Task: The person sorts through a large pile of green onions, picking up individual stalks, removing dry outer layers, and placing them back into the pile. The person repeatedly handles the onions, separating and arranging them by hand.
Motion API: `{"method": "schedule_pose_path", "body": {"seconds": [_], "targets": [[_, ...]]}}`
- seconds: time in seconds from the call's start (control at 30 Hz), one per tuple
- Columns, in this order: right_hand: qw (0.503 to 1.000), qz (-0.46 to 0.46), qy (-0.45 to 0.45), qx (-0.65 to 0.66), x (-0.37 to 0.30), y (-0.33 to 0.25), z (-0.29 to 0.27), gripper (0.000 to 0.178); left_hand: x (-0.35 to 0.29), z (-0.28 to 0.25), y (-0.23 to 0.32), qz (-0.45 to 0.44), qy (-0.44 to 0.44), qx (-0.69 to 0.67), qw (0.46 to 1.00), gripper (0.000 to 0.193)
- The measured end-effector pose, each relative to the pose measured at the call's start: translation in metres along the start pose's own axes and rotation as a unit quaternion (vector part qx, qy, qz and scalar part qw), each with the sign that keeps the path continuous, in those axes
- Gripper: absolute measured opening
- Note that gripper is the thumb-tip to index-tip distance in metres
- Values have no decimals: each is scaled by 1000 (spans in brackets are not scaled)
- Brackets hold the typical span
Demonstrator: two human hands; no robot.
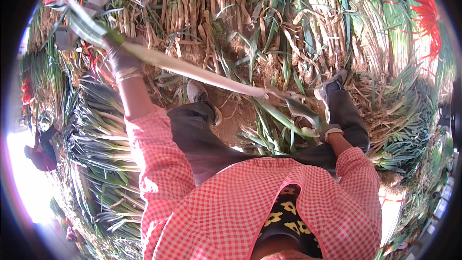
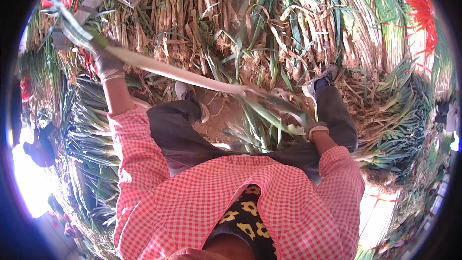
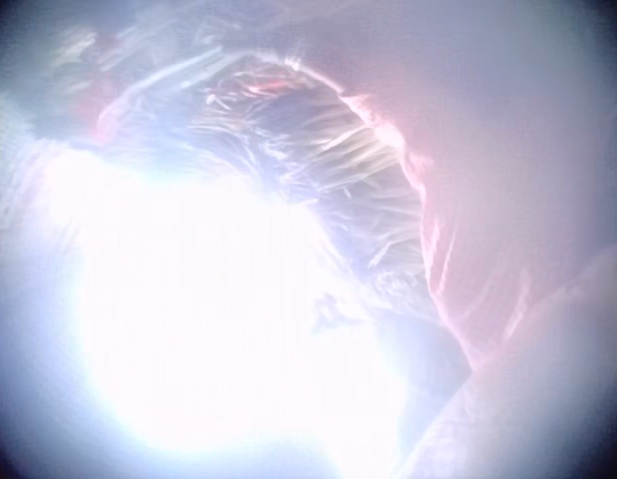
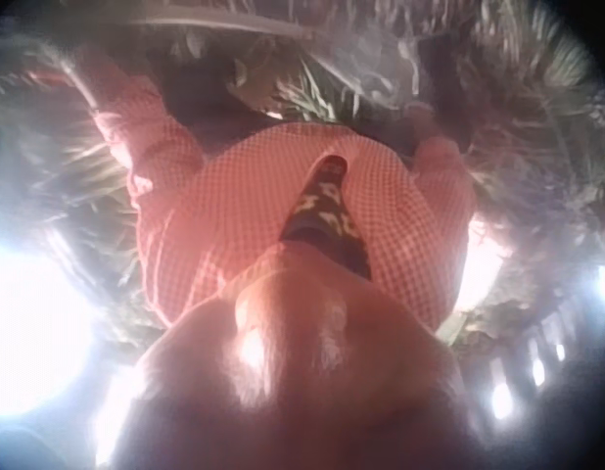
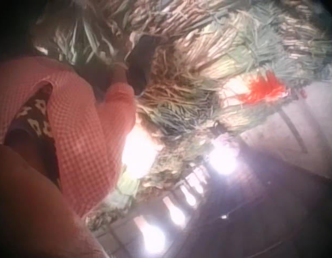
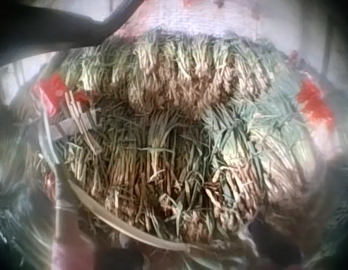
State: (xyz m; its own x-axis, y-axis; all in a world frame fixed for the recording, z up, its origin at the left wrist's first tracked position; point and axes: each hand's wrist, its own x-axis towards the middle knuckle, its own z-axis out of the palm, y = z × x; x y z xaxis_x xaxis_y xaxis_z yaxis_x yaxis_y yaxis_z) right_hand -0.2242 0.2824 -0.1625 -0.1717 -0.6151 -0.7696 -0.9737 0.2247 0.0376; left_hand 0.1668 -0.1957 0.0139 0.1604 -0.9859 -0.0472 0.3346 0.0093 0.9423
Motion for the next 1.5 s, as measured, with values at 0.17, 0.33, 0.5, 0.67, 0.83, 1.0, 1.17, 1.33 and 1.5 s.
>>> {"method": "schedule_pose_path", "body": {"seconds": [0.17,0.33,0.5,0.67,0.83,1.0,1.17,1.33,1.5], "targets": [[983,-24,179,37,-15,-44,-102,60,20,-21,2,-14,73,-38,997,62],[831,-199,515,63,12,-141,-206,60,21,-2,-19,-74,45,-103,991,56],[846,-189,153,474,8,-152,-196,43,-46,58,-26,-132,-108,-72,983,33],[540,-281,-86,788,-33,-155,-137,59,-125,92,-66,-258,-349,-107,894,45],[365,-348,-152,850,-76,-145,-91,56,-189,115,-70,-303,-438,-145,834,63],[511,-160,-52,843,-110,-124,-77,50,-233,131,-70,-289,-461,-71,836,45],[758,-9,402,513,-108,-122,-58,36,-264,136,-109,-335,-311,-99,884,24],[802,65,429,411,-100,-123,-38,38,-274,144,-138,-356,-254,-72,896,26],[702,-65,322,632,-101,-126,-41,41,-260,136,-146,-387,-211,-53,896,25]]}}
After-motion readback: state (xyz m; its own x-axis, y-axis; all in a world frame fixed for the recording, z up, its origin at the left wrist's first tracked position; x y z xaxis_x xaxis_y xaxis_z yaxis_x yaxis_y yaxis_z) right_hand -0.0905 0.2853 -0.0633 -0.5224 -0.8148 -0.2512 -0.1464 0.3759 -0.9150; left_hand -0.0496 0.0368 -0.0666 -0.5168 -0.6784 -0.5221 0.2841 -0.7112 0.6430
